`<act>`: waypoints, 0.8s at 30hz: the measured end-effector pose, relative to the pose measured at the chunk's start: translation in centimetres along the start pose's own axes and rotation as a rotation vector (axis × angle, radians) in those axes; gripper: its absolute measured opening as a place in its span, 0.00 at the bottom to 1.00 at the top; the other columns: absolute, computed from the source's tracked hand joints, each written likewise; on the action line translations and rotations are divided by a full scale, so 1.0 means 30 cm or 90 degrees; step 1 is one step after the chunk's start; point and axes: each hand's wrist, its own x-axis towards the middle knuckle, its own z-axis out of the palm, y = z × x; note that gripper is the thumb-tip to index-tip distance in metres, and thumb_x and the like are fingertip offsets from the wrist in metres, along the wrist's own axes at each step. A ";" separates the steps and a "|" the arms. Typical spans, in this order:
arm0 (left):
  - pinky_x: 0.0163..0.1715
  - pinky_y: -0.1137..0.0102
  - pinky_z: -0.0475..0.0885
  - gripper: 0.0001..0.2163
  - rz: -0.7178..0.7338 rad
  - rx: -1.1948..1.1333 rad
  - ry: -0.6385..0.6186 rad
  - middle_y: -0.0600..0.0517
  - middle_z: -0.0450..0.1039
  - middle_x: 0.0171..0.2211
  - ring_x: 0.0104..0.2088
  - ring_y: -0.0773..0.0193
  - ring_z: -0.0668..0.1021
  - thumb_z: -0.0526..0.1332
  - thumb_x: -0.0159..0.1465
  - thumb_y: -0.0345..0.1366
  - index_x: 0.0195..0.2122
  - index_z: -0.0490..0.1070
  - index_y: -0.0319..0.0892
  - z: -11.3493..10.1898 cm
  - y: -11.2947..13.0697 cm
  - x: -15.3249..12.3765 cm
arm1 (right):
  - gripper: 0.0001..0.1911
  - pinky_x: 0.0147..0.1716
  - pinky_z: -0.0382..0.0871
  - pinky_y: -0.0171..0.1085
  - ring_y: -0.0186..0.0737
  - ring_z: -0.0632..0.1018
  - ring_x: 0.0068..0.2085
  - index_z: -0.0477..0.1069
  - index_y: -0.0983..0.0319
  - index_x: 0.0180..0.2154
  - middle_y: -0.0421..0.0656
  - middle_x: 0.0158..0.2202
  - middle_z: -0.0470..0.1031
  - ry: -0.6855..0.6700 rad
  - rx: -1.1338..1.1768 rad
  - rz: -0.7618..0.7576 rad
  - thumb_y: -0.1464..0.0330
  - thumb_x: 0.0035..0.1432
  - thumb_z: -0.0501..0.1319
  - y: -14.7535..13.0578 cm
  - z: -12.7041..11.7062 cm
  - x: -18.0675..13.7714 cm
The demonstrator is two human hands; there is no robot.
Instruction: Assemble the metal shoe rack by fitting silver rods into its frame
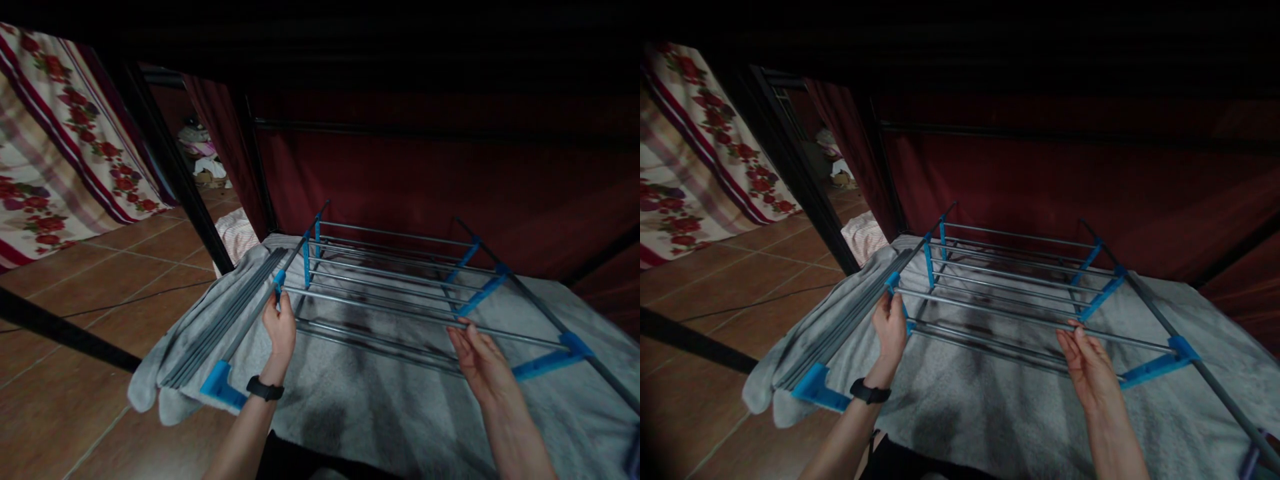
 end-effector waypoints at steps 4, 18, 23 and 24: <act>0.69 0.55 0.66 0.23 0.014 -0.017 -0.004 0.39 0.81 0.56 0.62 0.48 0.77 0.56 0.71 0.51 0.54 0.79 0.39 -0.005 -0.001 0.003 | 0.19 0.43 0.84 0.32 0.34 0.86 0.36 0.81 0.58 0.28 0.38 0.39 0.86 0.003 0.002 -0.011 0.60 0.38 0.85 0.001 0.001 0.010; 0.64 0.48 0.70 0.26 0.014 0.010 -0.018 0.36 0.81 0.51 0.57 0.44 0.79 0.54 0.72 0.55 0.52 0.78 0.37 -0.007 -0.016 0.010 | 0.18 0.42 0.84 0.41 0.37 0.86 0.35 0.79 0.57 0.27 0.39 0.43 0.85 -0.041 -0.017 -0.077 0.57 0.42 0.83 0.008 0.032 -0.004; 0.63 0.39 0.70 0.31 0.191 0.130 0.017 0.28 0.66 0.67 0.68 0.38 0.69 0.61 0.70 0.44 0.71 0.60 0.35 -0.061 -0.053 -0.098 | 0.21 0.39 0.84 0.41 0.41 0.86 0.35 0.78 0.57 0.28 0.40 0.39 0.85 -0.028 0.028 -0.053 0.55 0.38 0.84 0.011 0.082 -0.033; 0.65 0.37 0.67 0.30 0.279 0.162 -0.020 0.30 0.66 0.67 0.69 0.37 0.68 0.62 0.70 0.40 0.72 0.61 0.38 -0.067 -0.052 -0.113 | 0.22 0.39 0.83 0.42 0.41 0.86 0.35 0.78 0.58 0.28 0.41 0.38 0.85 -0.027 0.036 -0.049 0.55 0.39 0.84 0.014 0.090 -0.031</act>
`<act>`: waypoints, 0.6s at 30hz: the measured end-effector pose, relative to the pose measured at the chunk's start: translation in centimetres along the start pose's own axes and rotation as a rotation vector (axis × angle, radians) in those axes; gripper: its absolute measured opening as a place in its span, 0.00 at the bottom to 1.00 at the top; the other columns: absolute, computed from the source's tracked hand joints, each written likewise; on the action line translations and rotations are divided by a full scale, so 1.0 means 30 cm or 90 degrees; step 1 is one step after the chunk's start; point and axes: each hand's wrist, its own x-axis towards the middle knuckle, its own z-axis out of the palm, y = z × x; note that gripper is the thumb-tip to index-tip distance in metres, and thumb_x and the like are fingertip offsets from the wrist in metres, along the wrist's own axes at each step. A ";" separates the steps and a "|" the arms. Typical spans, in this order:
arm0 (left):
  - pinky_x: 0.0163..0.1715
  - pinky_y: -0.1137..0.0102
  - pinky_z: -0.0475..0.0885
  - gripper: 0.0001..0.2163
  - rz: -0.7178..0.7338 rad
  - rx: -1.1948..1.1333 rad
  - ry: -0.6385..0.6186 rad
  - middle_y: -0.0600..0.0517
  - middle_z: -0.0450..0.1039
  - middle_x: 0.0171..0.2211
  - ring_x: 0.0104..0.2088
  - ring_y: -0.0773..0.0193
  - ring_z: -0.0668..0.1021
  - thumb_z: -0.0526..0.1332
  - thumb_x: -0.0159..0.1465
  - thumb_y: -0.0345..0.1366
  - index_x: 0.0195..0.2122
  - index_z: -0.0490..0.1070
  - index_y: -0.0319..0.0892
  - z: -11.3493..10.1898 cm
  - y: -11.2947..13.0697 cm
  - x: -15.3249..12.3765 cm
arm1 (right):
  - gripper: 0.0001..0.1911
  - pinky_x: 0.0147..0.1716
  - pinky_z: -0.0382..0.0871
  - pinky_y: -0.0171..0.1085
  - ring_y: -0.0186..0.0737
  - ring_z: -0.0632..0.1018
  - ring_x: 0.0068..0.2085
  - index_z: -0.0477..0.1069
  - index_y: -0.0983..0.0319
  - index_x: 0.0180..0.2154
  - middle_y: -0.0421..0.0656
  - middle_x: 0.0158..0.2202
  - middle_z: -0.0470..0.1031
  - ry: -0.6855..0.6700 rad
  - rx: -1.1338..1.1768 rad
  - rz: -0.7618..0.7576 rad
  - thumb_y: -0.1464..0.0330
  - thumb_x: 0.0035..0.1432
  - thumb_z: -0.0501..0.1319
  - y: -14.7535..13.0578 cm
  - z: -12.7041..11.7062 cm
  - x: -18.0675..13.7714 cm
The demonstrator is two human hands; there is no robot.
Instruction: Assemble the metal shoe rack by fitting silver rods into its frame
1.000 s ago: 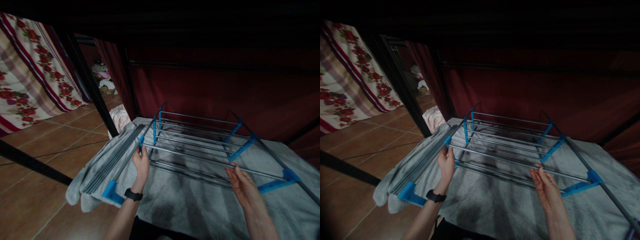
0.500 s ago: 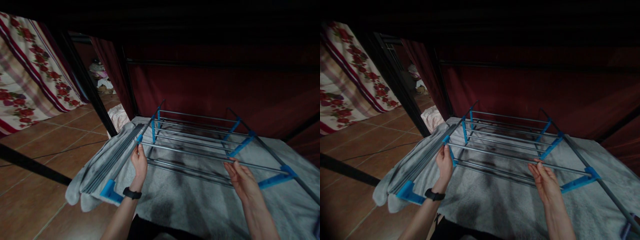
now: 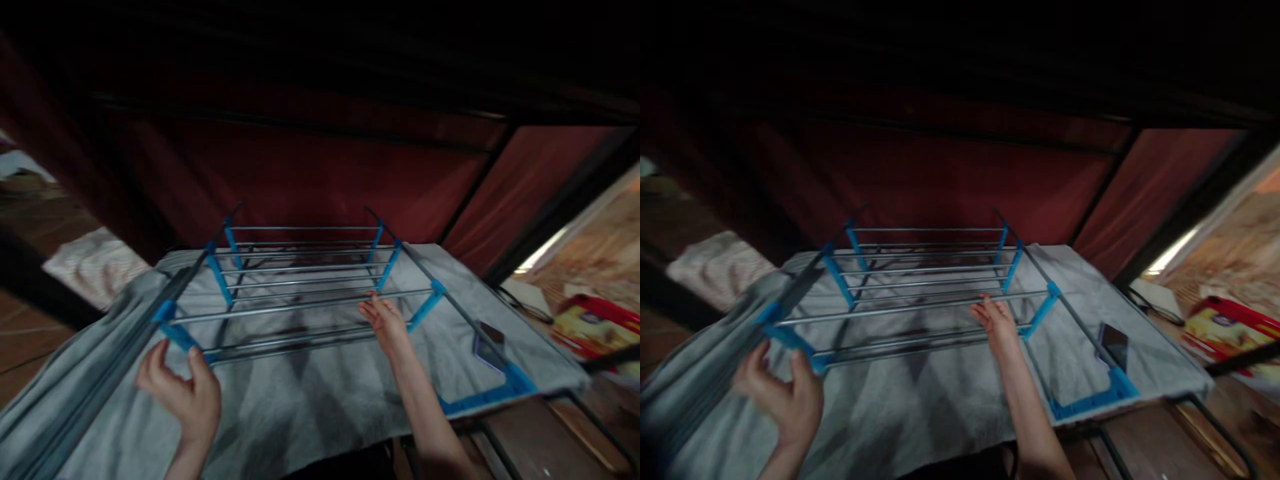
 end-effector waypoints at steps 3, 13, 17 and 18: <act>0.62 0.40 0.71 0.28 0.311 -0.034 -0.120 0.35 0.72 0.61 0.65 0.38 0.74 0.63 0.68 0.31 0.69 0.66 0.46 0.016 0.063 0.018 | 0.23 0.38 0.83 0.42 0.42 0.85 0.34 0.79 0.58 0.33 0.41 0.32 0.83 -0.008 0.003 0.025 0.53 0.42 0.82 0.011 0.012 0.013; 0.42 0.58 0.72 0.18 0.642 0.026 -0.359 0.46 0.81 0.39 0.38 0.52 0.81 0.51 0.74 0.34 0.60 0.73 0.39 0.234 0.254 0.157 | 0.29 0.38 0.80 0.42 0.41 0.82 0.33 0.77 0.59 0.36 0.42 0.30 0.81 -0.030 -0.038 0.050 0.46 0.41 0.79 0.021 0.008 0.014; 0.42 0.59 0.70 0.21 0.616 0.009 -0.380 0.46 0.82 0.41 0.39 0.52 0.80 0.48 0.73 0.32 0.60 0.75 0.44 0.243 0.198 0.147 | 0.27 0.35 0.77 0.43 0.41 0.78 0.31 0.72 0.57 0.32 0.42 0.31 0.79 0.008 -0.189 -0.025 0.41 0.50 0.70 0.008 -0.086 0.020; 0.43 0.59 0.70 0.21 0.609 0.004 -0.380 0.46 0.81 0.41 0.39 0.52 0.80 0.49 0.73 0.33 0.61 0.74 0.45 0.244 0.188 0.144 | 0.26 0.35 0.76 0.43 0.41 0.77 0.31 0.70 0.57 0.31 0.41 0.30 0.77 0.073 -0.246 -0.090 0.41 0.53 0.68 0.001 -0.125 0.020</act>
